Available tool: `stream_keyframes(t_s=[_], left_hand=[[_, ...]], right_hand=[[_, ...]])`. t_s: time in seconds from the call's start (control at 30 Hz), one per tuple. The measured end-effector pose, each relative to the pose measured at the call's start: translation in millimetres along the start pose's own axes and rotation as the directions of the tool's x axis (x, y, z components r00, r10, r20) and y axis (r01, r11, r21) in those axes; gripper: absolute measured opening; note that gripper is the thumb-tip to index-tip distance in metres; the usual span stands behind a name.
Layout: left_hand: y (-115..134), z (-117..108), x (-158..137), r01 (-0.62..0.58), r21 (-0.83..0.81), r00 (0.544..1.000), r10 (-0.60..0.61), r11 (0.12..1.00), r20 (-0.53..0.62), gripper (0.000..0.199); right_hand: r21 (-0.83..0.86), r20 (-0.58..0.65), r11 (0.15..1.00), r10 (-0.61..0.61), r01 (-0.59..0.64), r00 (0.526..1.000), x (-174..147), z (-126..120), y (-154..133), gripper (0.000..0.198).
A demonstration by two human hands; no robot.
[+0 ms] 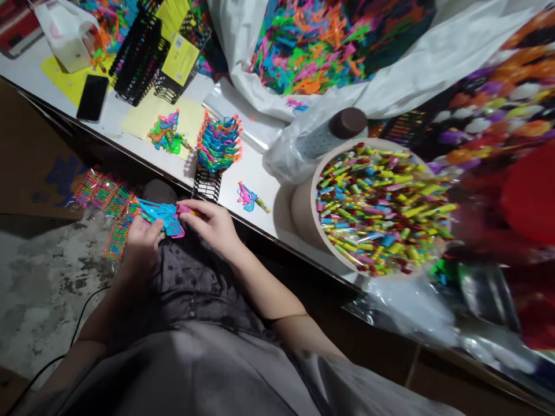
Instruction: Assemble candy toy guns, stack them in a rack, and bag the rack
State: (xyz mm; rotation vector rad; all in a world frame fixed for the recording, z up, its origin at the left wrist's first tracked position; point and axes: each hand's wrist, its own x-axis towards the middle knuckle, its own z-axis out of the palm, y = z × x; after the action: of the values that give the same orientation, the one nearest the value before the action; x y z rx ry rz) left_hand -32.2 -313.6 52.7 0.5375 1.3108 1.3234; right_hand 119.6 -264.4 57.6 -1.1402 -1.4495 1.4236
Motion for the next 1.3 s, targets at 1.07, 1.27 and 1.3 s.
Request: stream_keyframes(t_s=[1.07, 1.27, 1.3], left_hand=[[2.6, 9.8, -8.3, 0.04, -0.022, 0.999, -0.04, 0.999, -0.004, 0.035], [10.5, 11.3, -11.5, 0.045, 0.008, 0.998, -0.045, 0.999, -0.036, 0.032], [10.3, 11.1, -11.1, 0.042, 0.009, 0.999, -0.042, 0.999, -0.034, 0.032]], right_hand=[[-0.193, -0.069, 0.963, -0.204, 0.187, 0.977, -5.2, -6.3, -2.0, 0.027], [-0.283, -0.062, 0.924, -0.286, 0.257, 0.956, -7.0, -5.6, 1.3, 0.028], [-0.293, -0.055, 0.919, -0.291, 0.264, 0.955, -7.1, -5.0, 1.8, 0.028]])
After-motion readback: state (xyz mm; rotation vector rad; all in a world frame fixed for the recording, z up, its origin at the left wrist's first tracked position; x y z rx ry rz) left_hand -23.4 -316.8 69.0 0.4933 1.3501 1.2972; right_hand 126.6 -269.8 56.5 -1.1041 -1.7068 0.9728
